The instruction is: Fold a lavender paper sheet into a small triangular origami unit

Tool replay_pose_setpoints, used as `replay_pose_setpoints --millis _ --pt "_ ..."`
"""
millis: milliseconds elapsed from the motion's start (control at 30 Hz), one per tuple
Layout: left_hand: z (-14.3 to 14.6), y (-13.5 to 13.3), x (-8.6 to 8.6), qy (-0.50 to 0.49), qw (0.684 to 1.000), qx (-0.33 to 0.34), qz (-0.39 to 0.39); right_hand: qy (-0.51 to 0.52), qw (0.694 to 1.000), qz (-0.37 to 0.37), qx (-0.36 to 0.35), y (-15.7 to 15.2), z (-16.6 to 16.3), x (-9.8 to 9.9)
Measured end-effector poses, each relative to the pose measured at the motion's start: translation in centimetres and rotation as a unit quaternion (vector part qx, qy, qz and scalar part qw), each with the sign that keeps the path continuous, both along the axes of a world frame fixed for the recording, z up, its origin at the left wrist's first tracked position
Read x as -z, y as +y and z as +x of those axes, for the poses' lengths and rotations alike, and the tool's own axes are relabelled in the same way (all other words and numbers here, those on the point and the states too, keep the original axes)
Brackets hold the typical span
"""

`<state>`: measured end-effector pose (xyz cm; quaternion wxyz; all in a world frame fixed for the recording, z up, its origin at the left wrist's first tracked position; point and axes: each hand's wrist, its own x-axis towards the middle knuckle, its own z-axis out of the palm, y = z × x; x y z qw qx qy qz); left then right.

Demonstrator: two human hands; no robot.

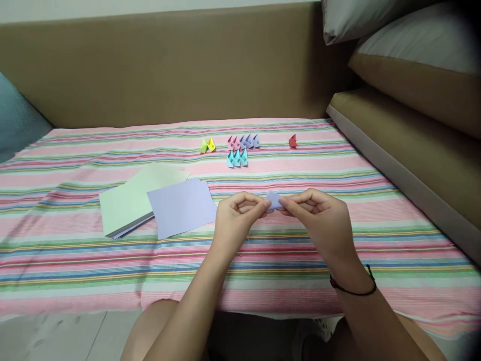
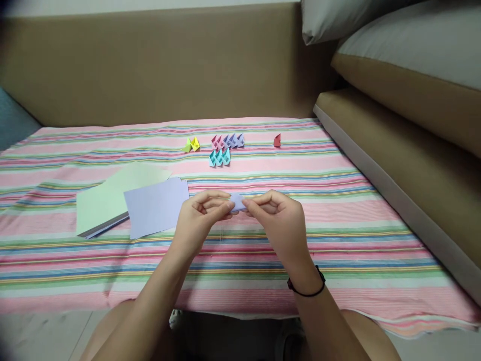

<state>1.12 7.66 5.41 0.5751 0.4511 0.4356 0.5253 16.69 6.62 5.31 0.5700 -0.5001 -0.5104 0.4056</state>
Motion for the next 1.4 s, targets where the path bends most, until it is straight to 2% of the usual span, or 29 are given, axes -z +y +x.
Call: replay_pose_setpoints --millis 200,333,700,1033,1233,1400 --pt "0.3 0.0 0.1 0.020 0.998 -0.043 -0.035 0.017 0.998 -0.056 0.003 0.3 -0.4 0.4" --pt "0.4 0.0 0.2 0.034 0.997 -0.061 -0.029 0.005 0.999 -0.033 -0.003 0.3 -0.5 0.5" --pt "0.8 -0.2 0.4 -0.028 0.996 -0.082 -0.008 0.001 0.998 0.060 0.009 -0.1 -1.0 0.3" --pt "1.1 -0.7 0.0 -0.032 0.994 -0.104 0.027 0.023 0.998 0.063 0.013 -0.4 -1.1 0.2" --pt "1.0 -0.8 -0.3 -0.022 0.994 -0.086 0.062 0.027 0.998 0.057 0.022 -0.1 -1.0 0.4" --pt "0.3 -0.2 -0.3 0.021 0.999 -0.028 0.022 0.017 0.999 0.037 -0.030 0.1 -0.3 0.2"
